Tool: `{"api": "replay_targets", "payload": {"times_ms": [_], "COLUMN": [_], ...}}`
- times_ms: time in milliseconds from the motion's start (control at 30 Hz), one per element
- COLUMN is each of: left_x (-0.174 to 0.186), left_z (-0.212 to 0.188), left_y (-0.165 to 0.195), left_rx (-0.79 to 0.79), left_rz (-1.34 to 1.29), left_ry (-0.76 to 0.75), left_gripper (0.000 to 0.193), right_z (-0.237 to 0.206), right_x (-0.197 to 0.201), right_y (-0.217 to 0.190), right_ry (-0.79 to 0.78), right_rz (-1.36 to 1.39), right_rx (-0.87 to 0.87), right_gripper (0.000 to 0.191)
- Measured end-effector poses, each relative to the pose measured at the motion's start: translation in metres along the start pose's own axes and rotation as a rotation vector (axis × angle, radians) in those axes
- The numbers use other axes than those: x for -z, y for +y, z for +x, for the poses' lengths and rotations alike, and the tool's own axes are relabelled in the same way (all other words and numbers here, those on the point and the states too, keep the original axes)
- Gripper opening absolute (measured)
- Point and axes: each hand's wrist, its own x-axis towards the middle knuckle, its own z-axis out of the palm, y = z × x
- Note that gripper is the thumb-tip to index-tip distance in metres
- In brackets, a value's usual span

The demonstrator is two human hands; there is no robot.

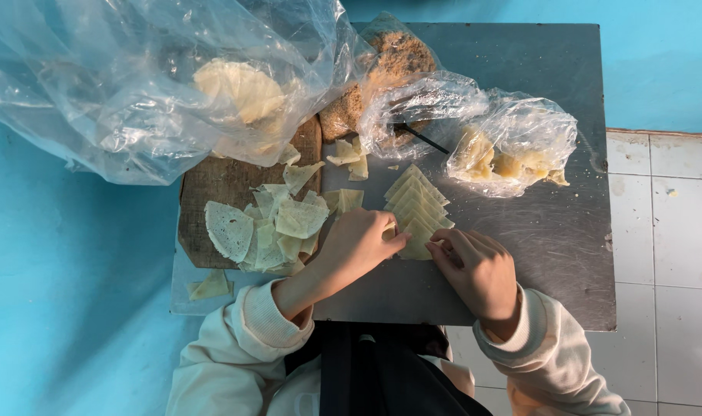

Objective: The person folds thin translucent wafer sheets and arranges them into an overlapping fan-shaped stack on a metal table. They occasionally use a spoon to place dark filling onto the wafers and press the folded pieces together, building up the stack piece by piece.

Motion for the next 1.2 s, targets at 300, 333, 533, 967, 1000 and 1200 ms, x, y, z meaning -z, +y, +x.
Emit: {"api": "replay_targets", "payload": {"times_ms": [300,333,533,967,1000,1200], "left_x": [0.0,0.0,-0.001,0.023,0.022,0.011], "left_z": [0.0,-0.001,0.0,0.012,0.013,0.014], "left_y": [-0.003,-0.004,-0.005,-0.01,-0.011,-0.013], "left_rx": [0.003,0.011,-0.014,0.108,0.051,0.008], "left_rz": [0.03,0.032,0.055,-1.165,-1.317,-1.76], "left_ry": [0.003,-0.001,0.007,-0.284,-0.301,-0.362], "left_gripper": [0.036,0.035,0.035,0.058,0.059,0.064], "right_z": [-0.001,-0.001,0.0,-0.001,-0.002,0.018], "right_x": [-0.002,-0.003,-0.005,0.016,0.022,0.03], "right_y": [-0.001,-0.002,-0.003,-0.015,-0.015,-0.016], "right_ry": [-0.013,-0.012,-0.016,0.117,0.14,0.17], "right_rz": [0.016,0.009,0.008,-0.093,-0.084,-0.175], "right_rx": [0.0,-0.001,-0.002,0.124,0.145,0.451], "right_gripper": [0.013,0.013,0.013,0.018,0.019,0.023]}}
